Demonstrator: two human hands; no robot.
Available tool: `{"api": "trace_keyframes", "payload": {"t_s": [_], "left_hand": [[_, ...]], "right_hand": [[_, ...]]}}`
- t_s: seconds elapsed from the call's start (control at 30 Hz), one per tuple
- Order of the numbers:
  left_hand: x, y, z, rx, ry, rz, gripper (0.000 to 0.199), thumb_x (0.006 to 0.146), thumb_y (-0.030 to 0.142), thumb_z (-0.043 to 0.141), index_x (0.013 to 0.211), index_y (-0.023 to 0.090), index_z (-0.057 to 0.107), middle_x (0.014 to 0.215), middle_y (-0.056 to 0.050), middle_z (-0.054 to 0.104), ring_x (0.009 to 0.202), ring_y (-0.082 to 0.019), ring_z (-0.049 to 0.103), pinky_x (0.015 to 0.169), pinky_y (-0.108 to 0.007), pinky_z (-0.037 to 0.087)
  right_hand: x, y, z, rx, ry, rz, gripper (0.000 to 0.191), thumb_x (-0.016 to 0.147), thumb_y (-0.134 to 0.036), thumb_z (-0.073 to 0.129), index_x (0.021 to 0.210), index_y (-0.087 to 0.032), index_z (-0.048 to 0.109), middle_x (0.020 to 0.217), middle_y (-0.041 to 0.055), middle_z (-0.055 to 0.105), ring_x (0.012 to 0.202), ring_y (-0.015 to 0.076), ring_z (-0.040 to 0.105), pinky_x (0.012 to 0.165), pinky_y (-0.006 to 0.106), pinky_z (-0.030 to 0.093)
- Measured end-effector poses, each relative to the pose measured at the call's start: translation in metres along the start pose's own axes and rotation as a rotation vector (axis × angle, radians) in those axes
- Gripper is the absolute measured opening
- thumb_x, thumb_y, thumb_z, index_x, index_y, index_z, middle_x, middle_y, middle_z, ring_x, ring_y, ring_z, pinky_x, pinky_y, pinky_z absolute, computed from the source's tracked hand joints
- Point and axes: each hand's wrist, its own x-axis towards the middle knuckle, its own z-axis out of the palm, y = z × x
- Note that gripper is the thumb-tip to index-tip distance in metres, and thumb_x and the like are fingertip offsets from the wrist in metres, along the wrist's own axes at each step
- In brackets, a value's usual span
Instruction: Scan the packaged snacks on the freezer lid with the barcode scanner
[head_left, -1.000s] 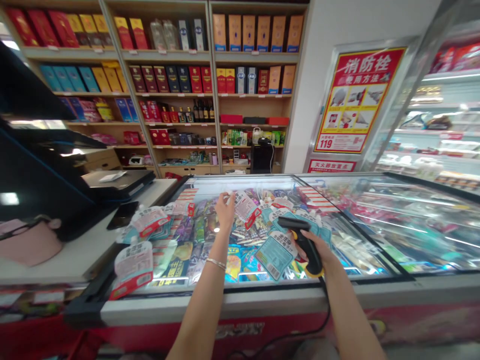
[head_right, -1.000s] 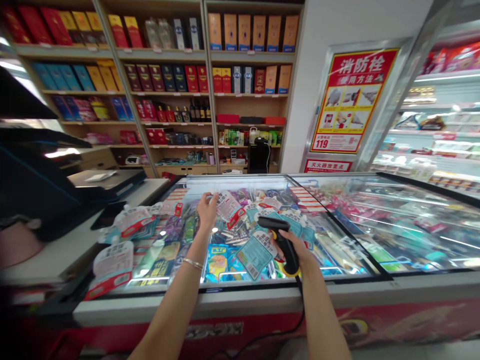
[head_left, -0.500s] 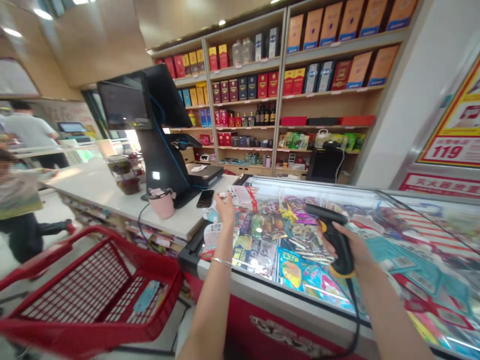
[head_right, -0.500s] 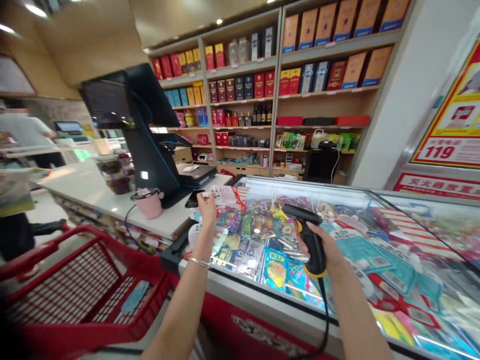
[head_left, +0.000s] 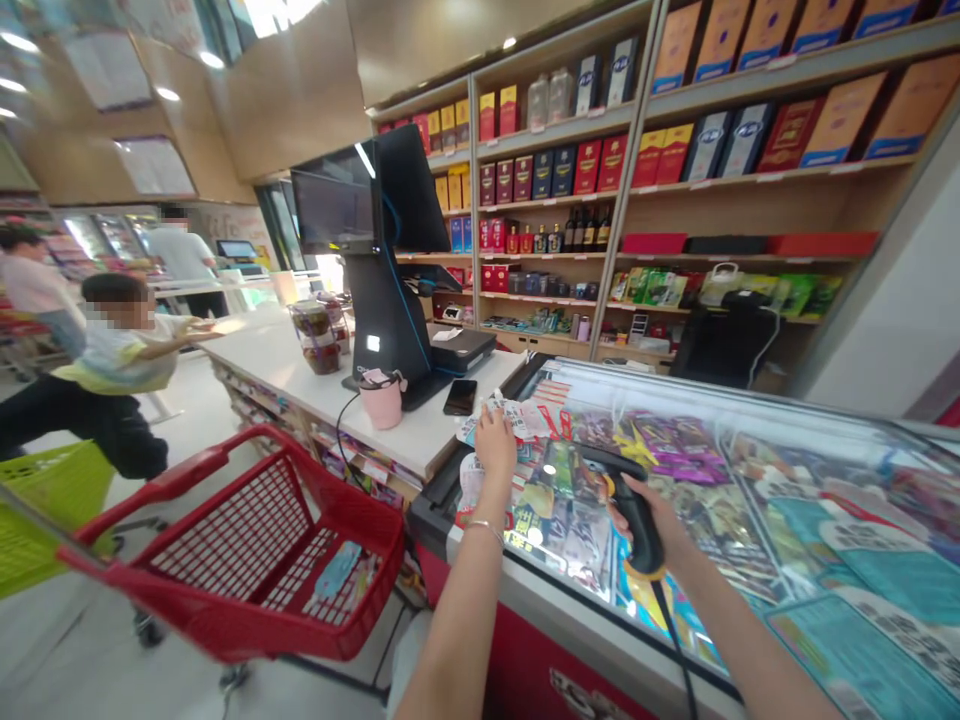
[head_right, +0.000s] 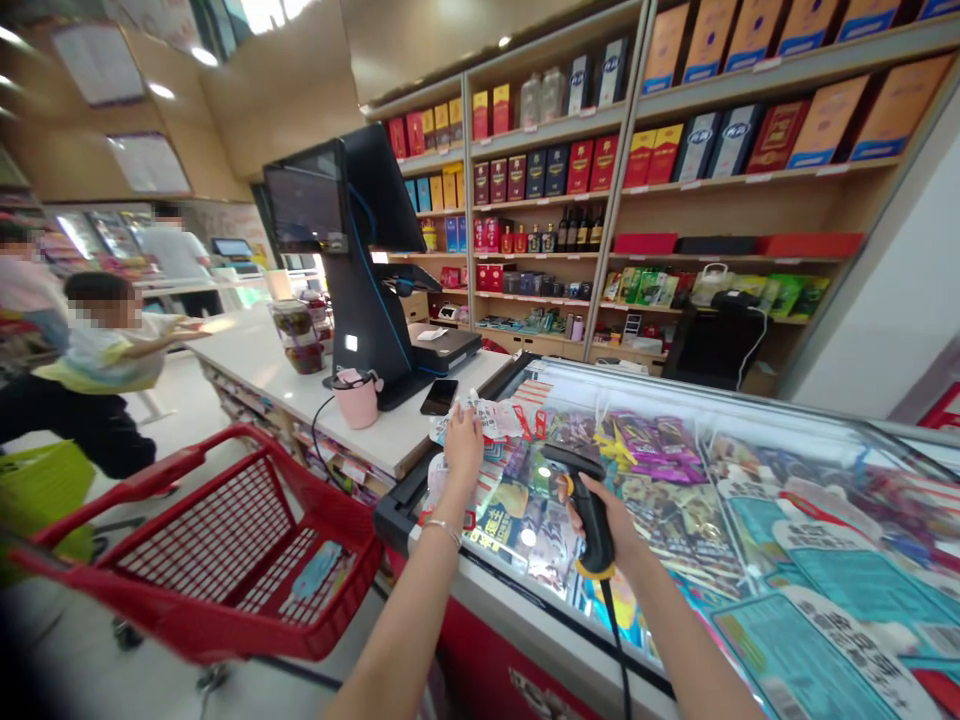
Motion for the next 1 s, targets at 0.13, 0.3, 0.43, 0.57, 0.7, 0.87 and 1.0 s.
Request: {"api": "trace_keyframes", "payload": {"t_s": [0.13, 0.3, 0.43, 0.57, 0.7, 0.87, 1.0], "left_hand": [[-0.002, 0.002, 0.000, 0.003, -0.006, 0.025, 0.035, 0.092, 0.027, 0.036, 0.116, 0.017, 0.058, 0.139, -0.014, 0.045, 0.119, -0.024, 0.049, 0.100, -0.038, 0.039], [-0.004, 0.002, -0.003, 0.021, -0.047, 0.028, 0.042, 0.089, 0.038, 0.044, 0.123, 0.017, 0.054, 0.143, -0.015, 0.040, 0.124, -0.028, 0.044, 0.101, -0.043, 0.037], [-0.005, 0.002, -0.005, 0.018, -0.063, 0.019, 0.047, 0.085, 0.040, 0.050, 0.128, 0.019, 0.051, 0.145, -0.016, 0.037, 0.125, -0.029, 0.043, 0.103, -0.044, 0.035], [-0.006, 0.002, -0.005, -0.029, -0.083, 0.002, 0.046, 0.087, 0.037, 0.047, 0.130, 0.021, 0.049, 0.143, -0.016, 0.038, 0.124, -0.029, 0.044, 0.102, -0.044, 0.035], [-0.007, 0.000, -0.003, -0.042, -0.074, -0.009, 0.049, 0.089, 0.037, 0.043, 0.135, 0.020, 0.043, 0.141, -0.016, 0.041, 0.123, -0.029, 0.045, 0.102, -0.043, 0.035], [-0.004, -0.001, -0.001, -0.033, -0.066, -0.038, 0.062, 0.088, 0.037, 0.043, 0.141, 0.007, 0.031, 0.139, -0.020, 0.042, 0.125, -0.027, 0.043, 0.104, -0.038, 0.034], [0.000, -0.006, -0.004, -0.013, -0.118, -0.019, 0.056, 0.088, 0.038, 0.044, 0.136, 0.009, 0.039, 0.133, -0.019, 0.049, 0.124, -0.028, 0.045, 0.104, -0.040, 0.035]], "right_hand": [[-0.002, 0.005, -0.005, 0.018, 0.023, 0.026, 0.025, 0.070, -0.040, 0.067, 0.079, -0.017, 0.061, 0.066, 0.0029, 0.062, 0.037, 0.0075, 0.044, 0.030, 0.018, 0.039], [-0.004, 0.001, -0.003, 0.026, 0.013, 0.026, 0.028, 0.071, -0.038, 0.066, 0.091, -0.019, 0.061, 0.072, 0.0032, 0.064, 0.038, 0.0071, 0.044, 0.031, 0.018, 0.040], [-0.007, -0.001, 0.000, 0.025, 0.021, 0.031, 0.026, 0.071, -0.038, 0.067, 0.088, -0.019, 0.062, 0.073, 0.0039, 0.064, 0.038, 0.0072, 0.043, 0.031, 0.018, 0.040], [-0.008, 0.000, 0.004, 0.002, 0.040, 0.026, 0.024, 0.069, -0.039, 0.068, 0.080, -0.019, 0.062, 0.070, 0.0033, 0.063, 0.040, 0.0077, 0.044, 0.032, 0.019, 0.041], [-0.013, -0.009, 0.006, -0.105, 0.092, 0.022, 0.029, 0.065, -0.045, 0.070, 0.071, -0.019, 0.060, 0.059, 0.0028, 0.060, 0.038, 0.0094, 0.044, 0.032, 0.021, 0.040], [-0.036, -0.046, 0.005, -0.273, 0.217, 0.042, 0.033, 0.065, -0.051, 0.068, 0.063, -0.021, 0.055, 0.042, 0.0031, 0.049, 0.035, 0.0135, 0.043, 0.032, 0.024, 0.038], [-0.067, -0.075, -0.001, -0.326, 0.317, 0.028, 0.032, 0.060, -0.053, 0.068, 0.065, -0.025, 0.053, 0.042, 0.0048, 0.047, 0.034, 0.0144, 0.040, 0.030, 0.025, 0.037]]}}
